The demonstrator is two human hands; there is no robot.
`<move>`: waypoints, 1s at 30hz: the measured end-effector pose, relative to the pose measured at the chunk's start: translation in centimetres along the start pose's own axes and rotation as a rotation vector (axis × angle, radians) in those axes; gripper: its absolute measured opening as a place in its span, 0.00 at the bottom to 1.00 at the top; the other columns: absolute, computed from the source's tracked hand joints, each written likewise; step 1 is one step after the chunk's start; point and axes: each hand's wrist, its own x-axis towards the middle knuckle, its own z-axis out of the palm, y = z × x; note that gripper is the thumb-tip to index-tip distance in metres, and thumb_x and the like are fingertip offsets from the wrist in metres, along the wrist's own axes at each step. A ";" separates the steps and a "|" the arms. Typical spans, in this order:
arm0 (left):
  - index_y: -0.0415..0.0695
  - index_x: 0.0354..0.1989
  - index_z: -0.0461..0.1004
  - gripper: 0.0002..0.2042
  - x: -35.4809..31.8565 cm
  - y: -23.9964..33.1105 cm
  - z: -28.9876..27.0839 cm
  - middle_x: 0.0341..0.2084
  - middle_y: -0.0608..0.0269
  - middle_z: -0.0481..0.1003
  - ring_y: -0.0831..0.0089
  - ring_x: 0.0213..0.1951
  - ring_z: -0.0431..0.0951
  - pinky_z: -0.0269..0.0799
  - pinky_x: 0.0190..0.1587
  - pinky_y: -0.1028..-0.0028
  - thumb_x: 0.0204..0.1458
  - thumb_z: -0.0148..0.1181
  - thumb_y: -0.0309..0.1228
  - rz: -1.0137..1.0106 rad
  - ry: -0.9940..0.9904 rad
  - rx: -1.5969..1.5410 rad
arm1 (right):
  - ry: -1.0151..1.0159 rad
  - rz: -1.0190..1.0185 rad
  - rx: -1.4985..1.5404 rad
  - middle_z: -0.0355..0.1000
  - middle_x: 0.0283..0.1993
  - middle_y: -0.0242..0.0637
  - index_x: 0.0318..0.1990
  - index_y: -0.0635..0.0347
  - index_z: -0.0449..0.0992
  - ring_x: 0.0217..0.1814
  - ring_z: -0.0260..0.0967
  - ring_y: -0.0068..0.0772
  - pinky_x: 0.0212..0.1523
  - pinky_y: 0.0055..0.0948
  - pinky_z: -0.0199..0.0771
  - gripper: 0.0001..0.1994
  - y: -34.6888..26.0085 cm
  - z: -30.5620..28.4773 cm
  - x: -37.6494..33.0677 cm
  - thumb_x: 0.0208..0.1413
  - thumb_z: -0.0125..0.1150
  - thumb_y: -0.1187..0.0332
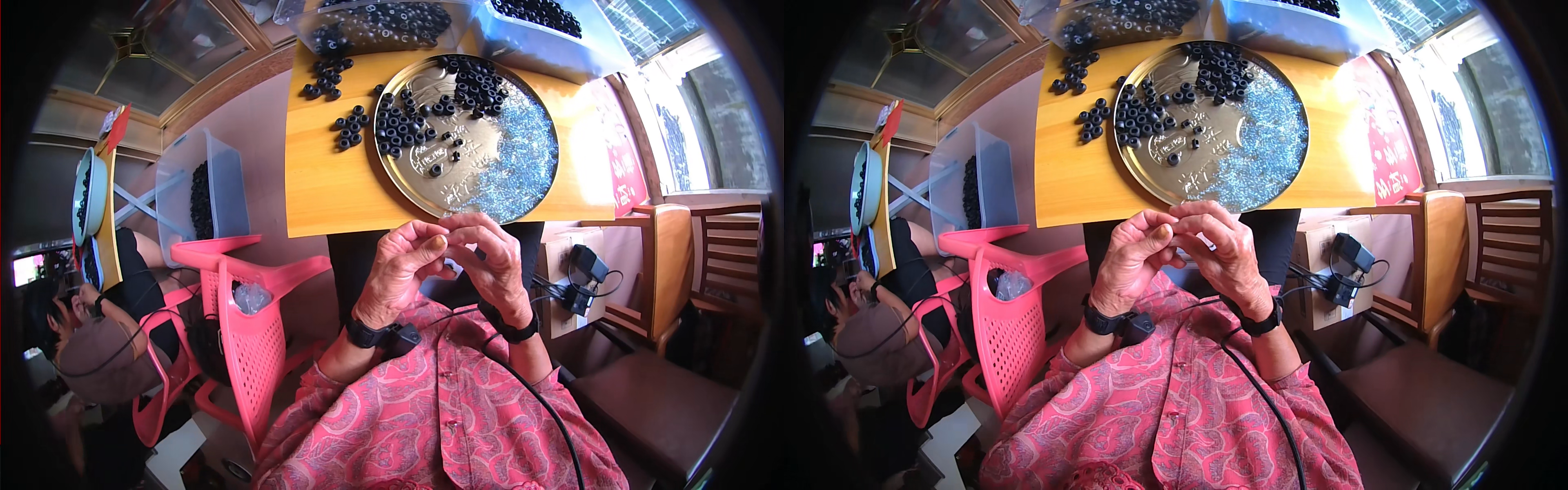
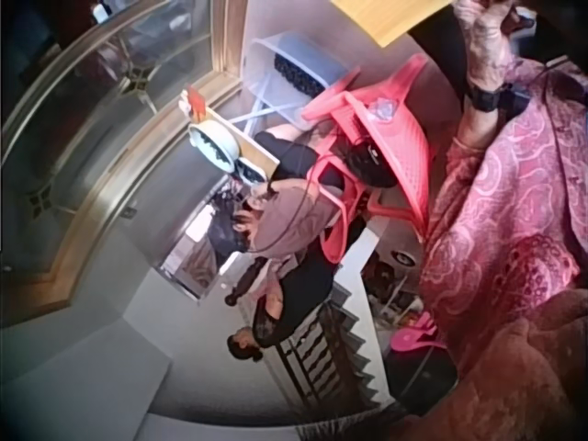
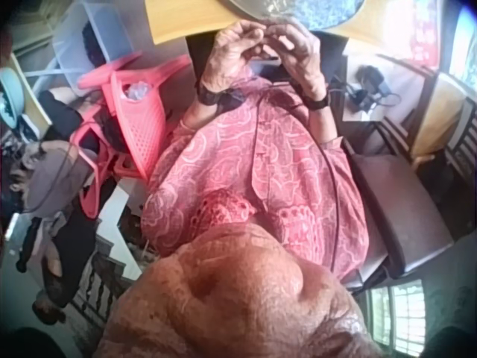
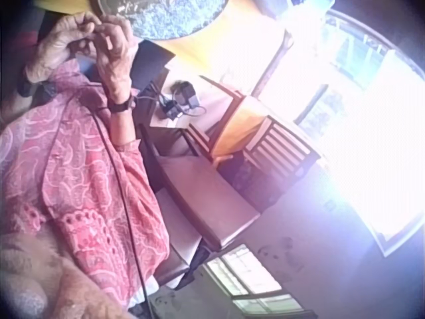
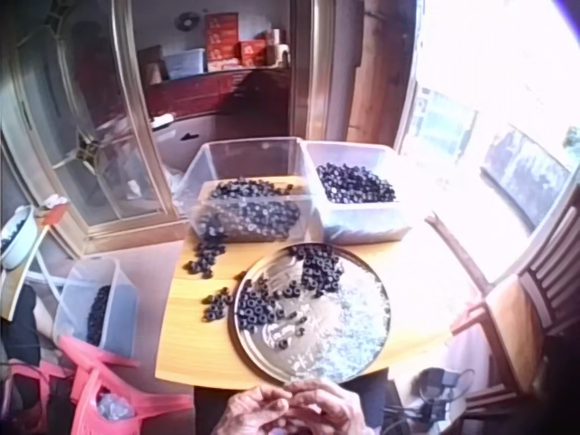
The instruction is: The person picks up a black ring and a small metal piece from a tray, presses the metal piece into the ring, and places the assembled unit back onto the tray.
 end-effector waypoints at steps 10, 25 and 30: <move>0.40 0.39 0.73 0.09 0.3 -0.3 0.9 0.28 0.66 0.74 0.80 0.29 0.76 0.81 0.34 0.72 0.53 0.62 0.29 -0.051 0.062 -0.040 | -0.033 0.015 0.054 0.76 0.41 0.39 0.34 0.60 0.77 0.39 0.76 0.33 0.37 0.28 0.76 0.09 0.2 -1.0 -0.2 0.45 0.69 0.74; 0.40 0.39 0.73 0.09 0.3 -1.0 0.6 0.35 0.61 0.76 0.71 0.37 0.78 0.79 0.43 0.65 0.54 0.62 0.31 -0.075 0.008 -0.029 | -0.027 0.145 0.217 0.76 0.40 0.38 0.32 0.61 0.78 0.39 0.73 0.28 0.40 0.26 0.74 0.07 0.5 -1.4 -0.7 0.45 0.69 0.73; 0.38 0.40 0.73 0.09 0.1 -0.8 1.0 0.36 0.60 0.76 0.70 0.38 0.79 0.80 0.44 0.64 0.58 0.57 0.31 -0.051 0.025 0.024 | -0.026 0.146 0.278 0.76 0.40 0.38 0.32 0.62 0.78 0.40 0.73 0.28 0.40 0.26 0.73 0.07 0.8 -1.2 -1.0 0.45 0.69 0.74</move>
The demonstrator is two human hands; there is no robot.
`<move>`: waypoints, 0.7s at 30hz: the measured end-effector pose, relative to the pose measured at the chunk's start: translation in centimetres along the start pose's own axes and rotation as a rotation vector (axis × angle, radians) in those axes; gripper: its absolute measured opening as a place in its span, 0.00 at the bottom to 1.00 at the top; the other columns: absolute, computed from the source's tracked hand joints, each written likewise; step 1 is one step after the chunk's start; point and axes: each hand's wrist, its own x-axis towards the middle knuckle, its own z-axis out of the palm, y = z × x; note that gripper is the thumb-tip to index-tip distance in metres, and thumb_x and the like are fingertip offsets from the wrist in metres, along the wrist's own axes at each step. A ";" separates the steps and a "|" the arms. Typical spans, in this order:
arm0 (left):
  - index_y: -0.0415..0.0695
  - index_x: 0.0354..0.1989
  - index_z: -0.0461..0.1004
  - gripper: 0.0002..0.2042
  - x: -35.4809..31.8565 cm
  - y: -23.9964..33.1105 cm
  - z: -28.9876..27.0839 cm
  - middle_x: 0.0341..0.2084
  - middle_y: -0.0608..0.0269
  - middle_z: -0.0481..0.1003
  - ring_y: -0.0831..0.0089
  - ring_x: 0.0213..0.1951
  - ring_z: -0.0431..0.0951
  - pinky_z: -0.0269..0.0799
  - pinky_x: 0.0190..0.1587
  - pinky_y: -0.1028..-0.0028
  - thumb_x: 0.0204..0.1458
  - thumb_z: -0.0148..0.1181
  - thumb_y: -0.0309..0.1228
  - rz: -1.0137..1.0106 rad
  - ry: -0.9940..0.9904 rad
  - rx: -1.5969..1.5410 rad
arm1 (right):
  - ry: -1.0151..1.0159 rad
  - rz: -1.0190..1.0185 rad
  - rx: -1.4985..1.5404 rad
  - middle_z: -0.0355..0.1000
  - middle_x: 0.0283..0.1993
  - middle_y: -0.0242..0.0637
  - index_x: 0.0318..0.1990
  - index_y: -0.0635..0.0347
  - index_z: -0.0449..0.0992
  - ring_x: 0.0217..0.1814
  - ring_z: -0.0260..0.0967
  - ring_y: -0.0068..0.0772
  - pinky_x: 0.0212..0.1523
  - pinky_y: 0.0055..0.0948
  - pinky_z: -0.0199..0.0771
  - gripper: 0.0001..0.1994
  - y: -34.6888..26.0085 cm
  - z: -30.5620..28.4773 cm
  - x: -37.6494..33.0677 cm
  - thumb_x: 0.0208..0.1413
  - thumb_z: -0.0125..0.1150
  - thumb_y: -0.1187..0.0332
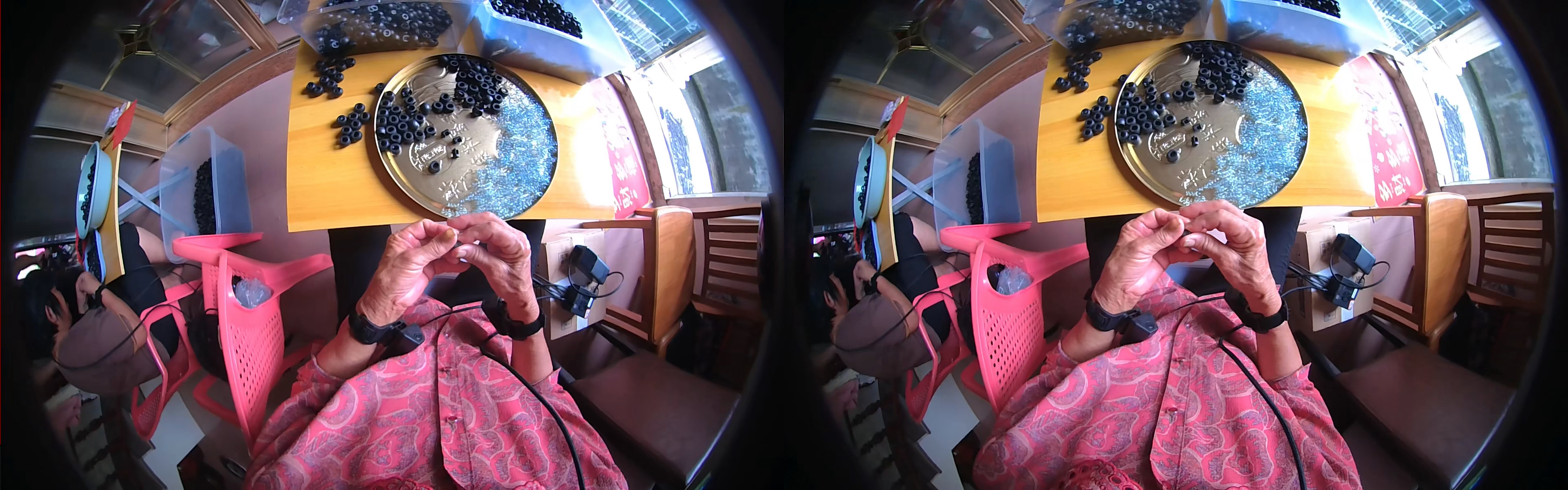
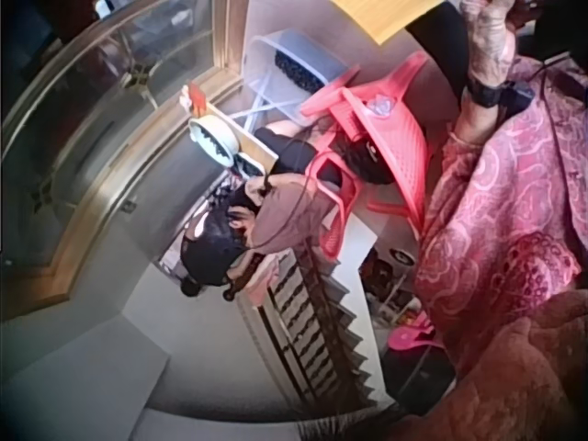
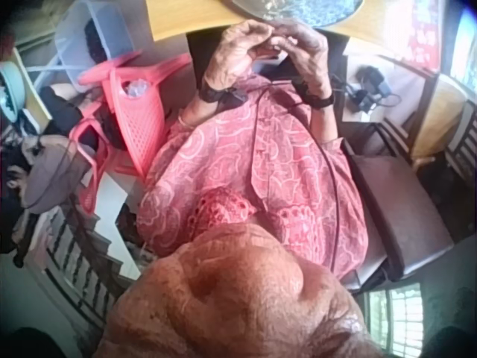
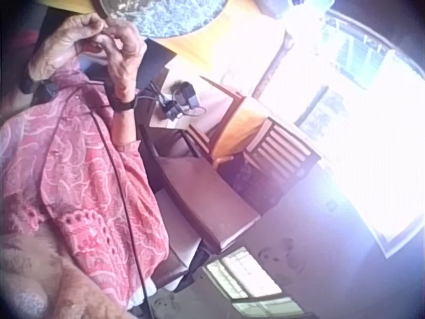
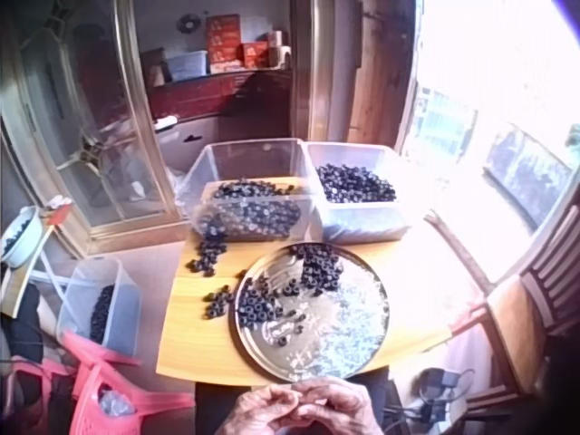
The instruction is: The person picks up a black ring and a small metal piece from a tray, presses the metal piece into the ring, and places the assembled unit back onto the tray.
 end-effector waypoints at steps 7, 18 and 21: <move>0.37 0.43 0.74 0.08 -0.5 0.7 1.0 0.36 0.58 0.77 0.70 0.39 0.79 0.80 0.44 0.68 0.58 0.55 0.27 0.041 -0.030 0.077 | 0.068 0.031 0.191 0.75 0.43 0.42 0.34 0.64 0.77 0.43 0.72 0.29 0.40 0.25 0.72 0.07 0.0 -0.1 -0.7 0.47 0.68 0.77; 0.37 0.42 0.75 0.09 -0.7 0.6 1.3 0.35 0.57 0.78 0.70 0.36 0.80 0.81 0.42 0.69 0.54 0.60 0.24 0.133 0.015 0.052 | 0.104 -0.015 0.270 0.74 0.46 0.46 0.38 0.66 0.78 0.48 0.71 0.34 0.46 0.28 0.72 0.08 -0.5 0.3 -0.7 0.49 0.65 0.79; 0.36 0.42 0.76 0.09 -0.8 0.9 1.4 0.34 0.58 0.79 0.72 0.35 0.80 0.81 0.40 0.71 0.53 0.62 0.25 0.143 0.026 0.070 | 0.104 -0.010 0.278 0.74 0.47 0.46 0.39 0.66 0.78 0.49 0.71 0.34 0.47 0.29 0.72 0.08 -0.4 0.3 -0.7 0.49 0.65 0.79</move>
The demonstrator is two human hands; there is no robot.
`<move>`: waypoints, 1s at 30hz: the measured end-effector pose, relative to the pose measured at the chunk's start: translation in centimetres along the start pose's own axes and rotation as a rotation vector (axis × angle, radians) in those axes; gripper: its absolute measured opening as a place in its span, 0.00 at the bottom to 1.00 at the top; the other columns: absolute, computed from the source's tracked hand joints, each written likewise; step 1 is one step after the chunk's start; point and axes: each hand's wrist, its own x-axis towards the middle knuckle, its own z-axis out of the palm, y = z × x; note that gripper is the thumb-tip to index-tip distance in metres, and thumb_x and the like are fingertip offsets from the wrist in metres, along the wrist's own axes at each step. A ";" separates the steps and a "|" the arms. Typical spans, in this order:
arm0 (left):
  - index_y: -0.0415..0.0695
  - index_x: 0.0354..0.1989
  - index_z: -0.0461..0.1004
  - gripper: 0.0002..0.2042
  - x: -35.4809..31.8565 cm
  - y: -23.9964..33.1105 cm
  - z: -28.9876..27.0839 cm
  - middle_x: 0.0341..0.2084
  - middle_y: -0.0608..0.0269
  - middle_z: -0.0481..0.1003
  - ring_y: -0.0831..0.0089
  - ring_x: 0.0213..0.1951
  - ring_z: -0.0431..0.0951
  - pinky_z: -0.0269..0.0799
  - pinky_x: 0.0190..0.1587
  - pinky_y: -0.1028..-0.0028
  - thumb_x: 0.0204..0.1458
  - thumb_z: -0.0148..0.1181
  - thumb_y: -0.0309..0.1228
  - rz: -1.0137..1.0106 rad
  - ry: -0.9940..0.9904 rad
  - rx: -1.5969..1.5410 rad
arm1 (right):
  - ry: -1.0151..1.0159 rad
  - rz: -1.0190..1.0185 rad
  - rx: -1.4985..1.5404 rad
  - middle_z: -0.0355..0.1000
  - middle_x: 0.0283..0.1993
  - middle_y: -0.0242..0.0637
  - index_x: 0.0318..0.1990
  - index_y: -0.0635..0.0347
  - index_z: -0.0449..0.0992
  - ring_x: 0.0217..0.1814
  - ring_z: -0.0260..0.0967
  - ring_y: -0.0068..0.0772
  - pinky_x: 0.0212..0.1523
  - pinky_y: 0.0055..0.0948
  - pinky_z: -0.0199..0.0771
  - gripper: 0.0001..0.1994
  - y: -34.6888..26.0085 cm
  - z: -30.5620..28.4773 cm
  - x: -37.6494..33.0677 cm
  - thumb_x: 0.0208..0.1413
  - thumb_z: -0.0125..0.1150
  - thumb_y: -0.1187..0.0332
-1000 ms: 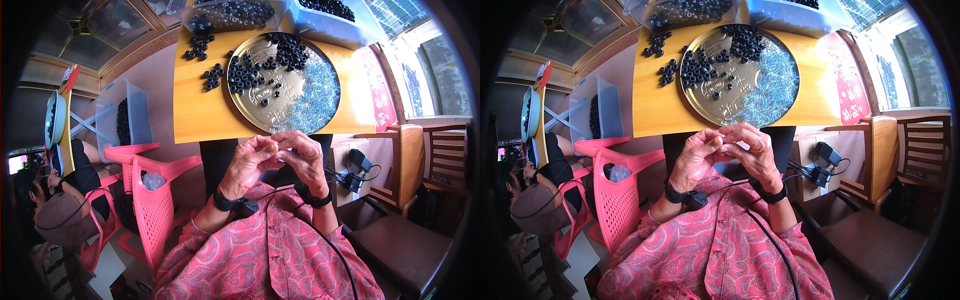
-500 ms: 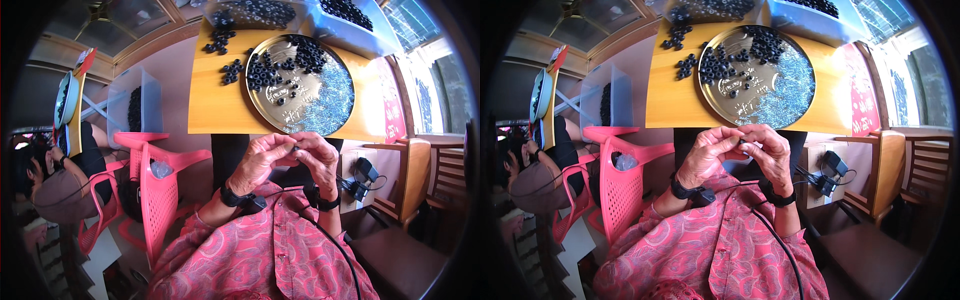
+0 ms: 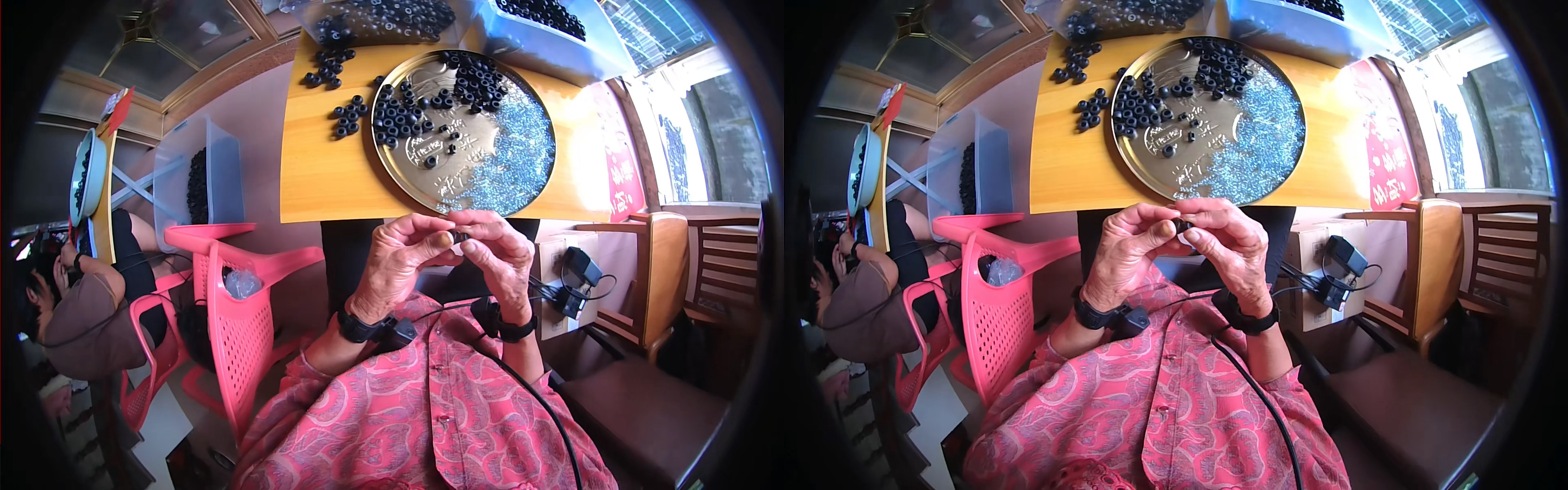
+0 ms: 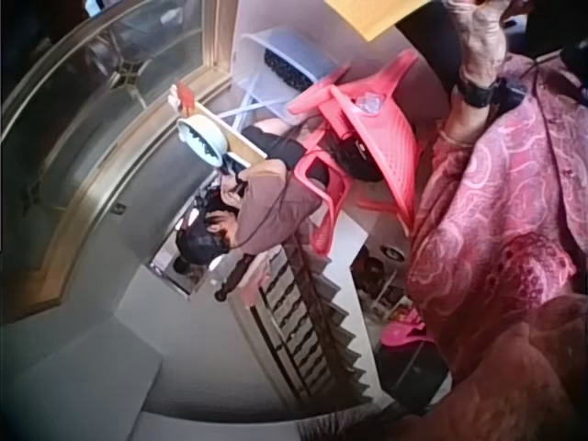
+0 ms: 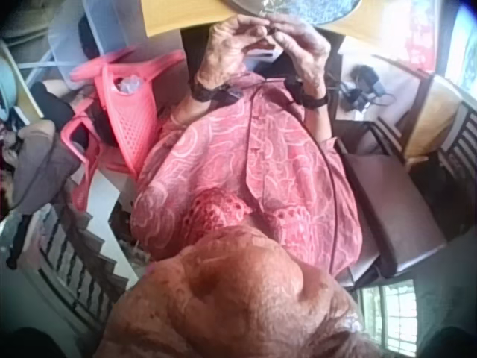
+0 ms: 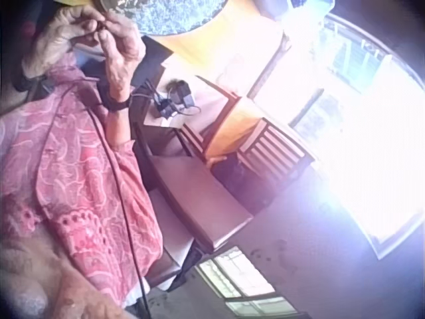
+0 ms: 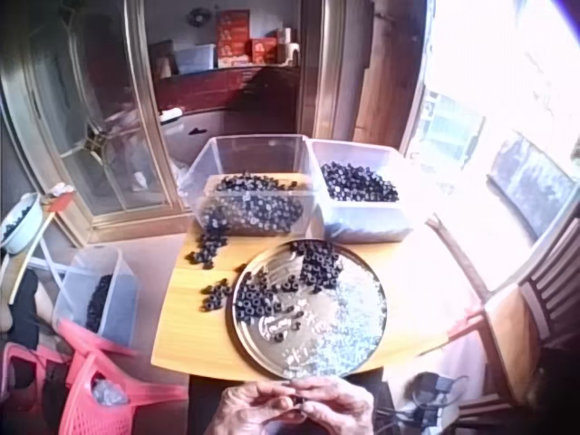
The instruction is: The person picks up a black ring and a small metal piece from a tray, presses the metal piece into the ring, and places the assembled unit back onto the tray.
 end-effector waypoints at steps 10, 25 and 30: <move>0.36 0.43 0.76 0.10 0.1 -0.7 0.2 0.34 0.58 0.79 0.73 0.34 0.81 0.81 0.39 0.73 0.54 0.61 0.26 0.081 0.023 -0.005 | 0.012 0.000 0.058 0.73 0.49 0.47 0.39 0.67 0.78 0.51 0.70 0.35 0.48 0.30 0.72 0.08 0.1 -0.2 -0.1 0.50 0.64 0.80; 0.38 0.47 0.74 0.11 -0.2 0.0 0.0 0.35 0.59 0.78 0.73 0.33 0.80 0.81 0.41 0.67 0.58 0.56 0.28 0.056 0.002 -0.087 | 0.053 -0.039 -0.011 0.73 0.48 0.47 0.40 0.68 0.77 0.49 0.71 0.34 0.49 0.28 0.73 0.09 0.1 0.8 -0.1 0.50 0.62 0.83; 0.38 0.50 0.72 0.12 0.2 -0.2 -0.4 0.34 0.59 0.77 0.73 0.35 0.79 0.79 0.44 0.63 0.60 0.52 0.28 0.007 -0.046 -0.176 | 0.094 -0.035 0.041 0.73 0.49 0.46 0.41 0.67 0.78 0.51 0.70 0.34 0.51 0.29 0.71 0.10 0.4 1.1 -0.4 0.50 0.61 0.83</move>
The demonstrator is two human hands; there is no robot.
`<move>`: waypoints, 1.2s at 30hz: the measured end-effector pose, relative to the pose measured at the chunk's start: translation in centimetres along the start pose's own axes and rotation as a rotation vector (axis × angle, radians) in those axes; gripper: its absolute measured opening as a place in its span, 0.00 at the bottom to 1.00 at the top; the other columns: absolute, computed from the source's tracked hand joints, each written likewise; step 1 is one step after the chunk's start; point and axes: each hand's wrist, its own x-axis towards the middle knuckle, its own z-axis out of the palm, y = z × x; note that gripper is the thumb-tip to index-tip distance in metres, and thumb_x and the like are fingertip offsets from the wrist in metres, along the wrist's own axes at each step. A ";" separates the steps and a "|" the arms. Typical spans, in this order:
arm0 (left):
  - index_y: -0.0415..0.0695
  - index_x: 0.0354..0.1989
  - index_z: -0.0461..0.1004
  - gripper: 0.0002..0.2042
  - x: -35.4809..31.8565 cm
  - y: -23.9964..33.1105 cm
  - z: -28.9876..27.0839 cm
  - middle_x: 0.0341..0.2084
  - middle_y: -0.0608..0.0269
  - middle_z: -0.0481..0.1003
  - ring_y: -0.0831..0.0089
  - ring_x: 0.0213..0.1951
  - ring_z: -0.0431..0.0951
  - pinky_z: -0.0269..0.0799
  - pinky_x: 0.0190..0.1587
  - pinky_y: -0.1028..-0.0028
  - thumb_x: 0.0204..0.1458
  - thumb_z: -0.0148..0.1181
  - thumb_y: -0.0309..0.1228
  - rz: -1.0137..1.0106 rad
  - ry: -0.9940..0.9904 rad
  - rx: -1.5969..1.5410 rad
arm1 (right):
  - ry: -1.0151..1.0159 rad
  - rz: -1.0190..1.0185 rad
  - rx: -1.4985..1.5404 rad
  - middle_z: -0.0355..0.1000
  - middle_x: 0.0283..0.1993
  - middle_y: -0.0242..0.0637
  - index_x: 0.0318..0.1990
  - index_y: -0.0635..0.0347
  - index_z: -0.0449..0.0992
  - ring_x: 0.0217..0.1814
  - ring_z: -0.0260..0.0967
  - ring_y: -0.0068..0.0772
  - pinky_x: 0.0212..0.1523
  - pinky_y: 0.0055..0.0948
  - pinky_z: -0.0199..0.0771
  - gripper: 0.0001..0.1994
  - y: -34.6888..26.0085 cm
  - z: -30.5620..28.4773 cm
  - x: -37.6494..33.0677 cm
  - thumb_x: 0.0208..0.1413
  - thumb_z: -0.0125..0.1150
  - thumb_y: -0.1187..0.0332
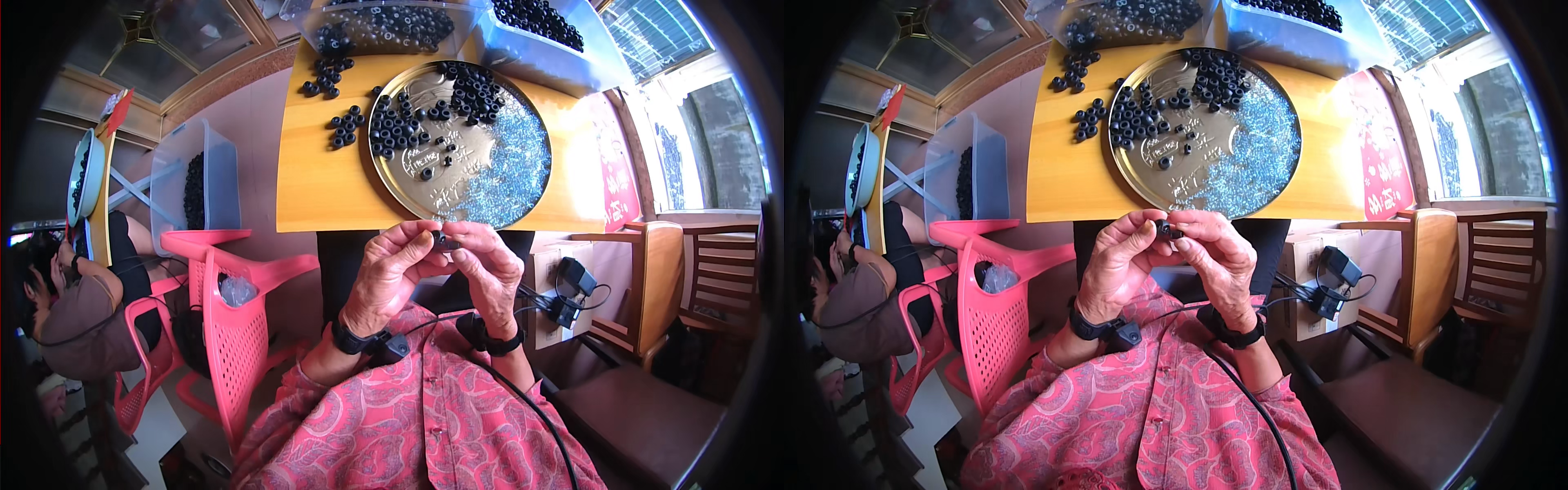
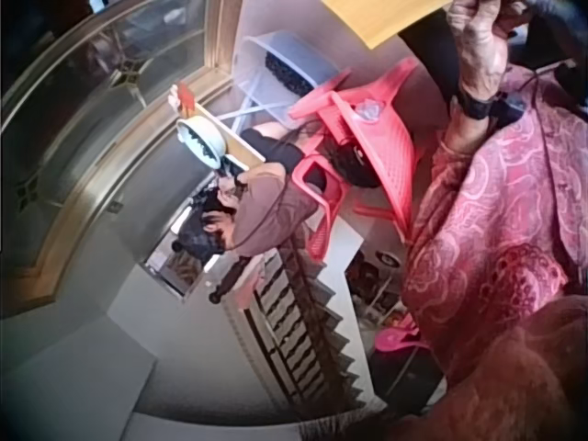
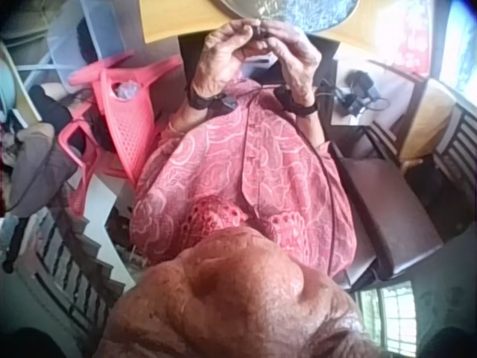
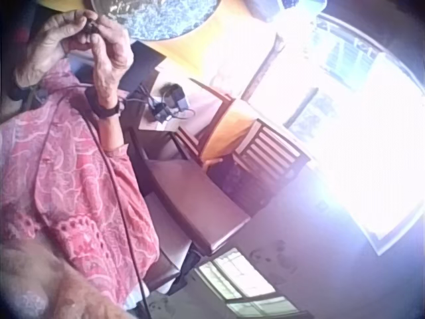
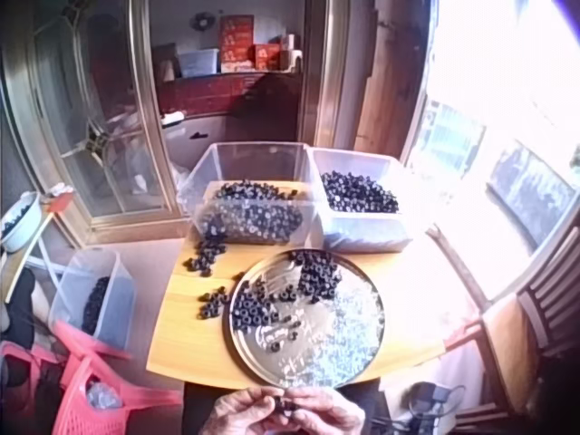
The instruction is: The person picks up a black ring and a small metal piece from a tray, presses the metal piece into the ring, and places the assembled unit back onto the tray.
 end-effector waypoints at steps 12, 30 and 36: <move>0.39 0.49 0.73 0.12 0.1 -0.4 -0.2 0.35 0.61 0.77 0.76 0.35 0.79 0.79 0.44 0.66 0.60 0.52 0.29 -0.039 0.032 -0.030 | 0.035 0.006 -0.009 0.73 0.47 0.43 0.42 0.66 0.78 0.50 0.70 0.33 0.52 0.28 0.69 0.11 0.4 0.2 -0.2 0.50 0.61 0.84; 0.39 0.47 0.74 0.10 0.2 -1.3 -0.2 0.33 0.64 0.77 0.78 0.33 0.78 0.78 0.44 0.68 0.59 0.54 0.27 -0.084 0.037 -0.010 | 0.000 -0.215 -0.598 0.76 0.40 0.45 0.37 0.67 0.74 0.40 0.76 0.34 0.39 0.26 0.76 0.10 -0.3 -0.5 -0.3 0.46 0.59 0.84; 0.38 0.49 0.72 0.12 0.3 -1.5 -0.5 0.33 0.64 0.77 0.78 0.34 0.78 0.78 0.46 0.67 0.59 0.53 0.28 -0.115 0.033 -0.051 | 0.098 0.030 -0.168 0.72 0.45 0.42 0.40 0.70 0.74 0.42 0.73 0.26 0.43 0.22 0.74 0.08 0.3 -0.3 -1.1 0.52 0.56 0.84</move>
